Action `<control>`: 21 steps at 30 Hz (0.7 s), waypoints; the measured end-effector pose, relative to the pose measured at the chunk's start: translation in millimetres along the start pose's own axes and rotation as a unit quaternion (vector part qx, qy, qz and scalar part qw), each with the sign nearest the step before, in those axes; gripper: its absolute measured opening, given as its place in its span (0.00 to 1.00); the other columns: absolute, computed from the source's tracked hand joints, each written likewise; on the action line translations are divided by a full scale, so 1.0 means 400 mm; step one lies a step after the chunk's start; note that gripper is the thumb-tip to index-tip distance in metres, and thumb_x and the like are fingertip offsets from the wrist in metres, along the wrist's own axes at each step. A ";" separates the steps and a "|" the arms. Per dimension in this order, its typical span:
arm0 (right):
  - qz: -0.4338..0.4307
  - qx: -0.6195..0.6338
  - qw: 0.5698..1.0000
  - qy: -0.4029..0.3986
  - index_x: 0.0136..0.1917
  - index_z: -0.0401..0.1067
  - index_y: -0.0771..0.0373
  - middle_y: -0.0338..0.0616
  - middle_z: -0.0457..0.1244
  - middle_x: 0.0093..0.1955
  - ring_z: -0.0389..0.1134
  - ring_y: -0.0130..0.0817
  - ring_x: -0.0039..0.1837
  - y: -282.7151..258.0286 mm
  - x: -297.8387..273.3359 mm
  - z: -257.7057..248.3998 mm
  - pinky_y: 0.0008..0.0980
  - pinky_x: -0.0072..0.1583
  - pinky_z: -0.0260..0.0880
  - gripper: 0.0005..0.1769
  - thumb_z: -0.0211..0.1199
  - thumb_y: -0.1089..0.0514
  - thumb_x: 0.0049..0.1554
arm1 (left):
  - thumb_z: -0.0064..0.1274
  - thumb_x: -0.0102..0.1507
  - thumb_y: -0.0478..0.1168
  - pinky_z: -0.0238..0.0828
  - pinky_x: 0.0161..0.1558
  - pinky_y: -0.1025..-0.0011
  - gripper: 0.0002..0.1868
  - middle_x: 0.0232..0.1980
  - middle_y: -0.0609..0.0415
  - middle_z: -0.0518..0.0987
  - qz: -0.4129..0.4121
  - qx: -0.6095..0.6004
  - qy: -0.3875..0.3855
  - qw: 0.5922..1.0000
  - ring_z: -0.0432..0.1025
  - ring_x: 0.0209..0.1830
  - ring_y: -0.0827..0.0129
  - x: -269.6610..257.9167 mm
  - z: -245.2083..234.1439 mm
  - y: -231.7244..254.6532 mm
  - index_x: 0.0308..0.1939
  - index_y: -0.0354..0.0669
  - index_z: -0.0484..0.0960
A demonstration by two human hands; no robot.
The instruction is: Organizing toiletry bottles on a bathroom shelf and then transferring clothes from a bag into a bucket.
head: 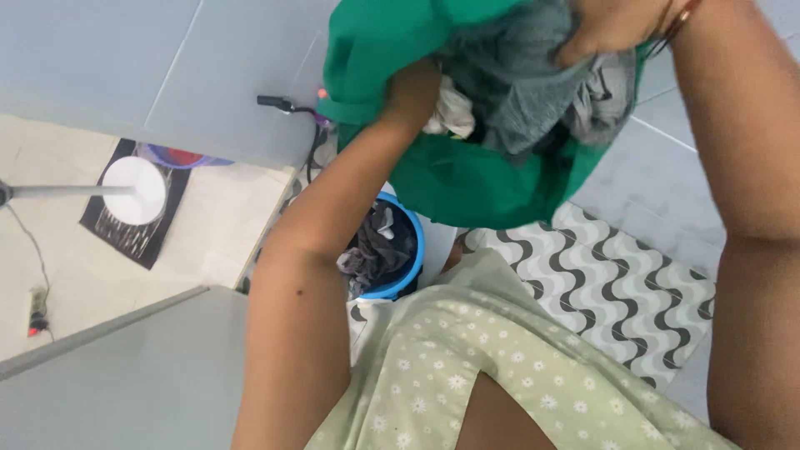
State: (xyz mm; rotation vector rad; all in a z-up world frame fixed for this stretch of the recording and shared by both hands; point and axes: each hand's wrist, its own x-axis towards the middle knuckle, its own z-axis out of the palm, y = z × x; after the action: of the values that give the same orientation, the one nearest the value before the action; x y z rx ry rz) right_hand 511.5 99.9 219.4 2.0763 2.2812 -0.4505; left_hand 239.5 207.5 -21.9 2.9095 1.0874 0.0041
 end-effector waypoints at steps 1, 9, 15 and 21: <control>0.008 0.005 1.000 -0.004 0.56 0.77 0.71 0.59 0.66 0.42 0.67 0.53 0.38 0.006 -0.023 -0.010 0.48 0.39 0.70 0.29 0.72 0.44 0.53 | 0.48 0.71 0.42 0.67 0.55 0.47 0.15 0.61 0.38 0.77 -0.004 -0.024 -0.004 1.000 0.71 0.58 0.45 0.053 0.076 0.006 0.58 0.40 0.81; -0.010 0.123 0.992 -0.003 0.55 0.76 0.73 0.57 0.67 0.40 0.68 0.48 0.37 0.206 -0.165 -0.028 0.44 0.39 0.71 0.30 0.75 0.47 0.50 | 0.52 0.68 0.41 0.58 0.60 0.58 0.14 0.69 0.52 0.75 0.286 0.017 0.406 0.868 0.68 0.60 0.58 -0.218 -0.395 0.111 0.58 0.51 0.82; -0.065 0.269 0.961 0.018 0.61 0.72 0.71 0.52 0.65 0.48 0.67 0.44 0.47 0.339 -0.339 0.079 0.41 0.48 0.69 0.34 0.76 0.48 0.49 | 0.53 0.67 0.43 0.54 0.69 0.53 0.24 0.74 0.51 0.67 0.152 0.016 0.381 0.912 0.63 0.70 0.56 -0.237 -0.462 0.088 0.68 0.46 0.78; -0.127 0.407 0.904 0.025 0.66 0.68 0.68 0.47 0.64 0.56 0.65 0.39 0.56 0.350 -0.422 0.253 0.37 0.57 0.67 0.39 0.78 0.50 0.48 | 0.62 0.55 0.55 0.57 0.66 0.48 0.34 0.64 0.43 0.72 0.079 -0.076 0.224 0.968 0.64 0.65 0.48 -0.199 -0.462 0.016 0.59 0.38 0.79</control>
State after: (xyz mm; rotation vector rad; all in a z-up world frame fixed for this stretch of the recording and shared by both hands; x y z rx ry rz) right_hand 649.6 -77.0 130.6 2.0301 2.6953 -1.6222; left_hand 181.0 156.4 163.8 2.9127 0.8407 0.7469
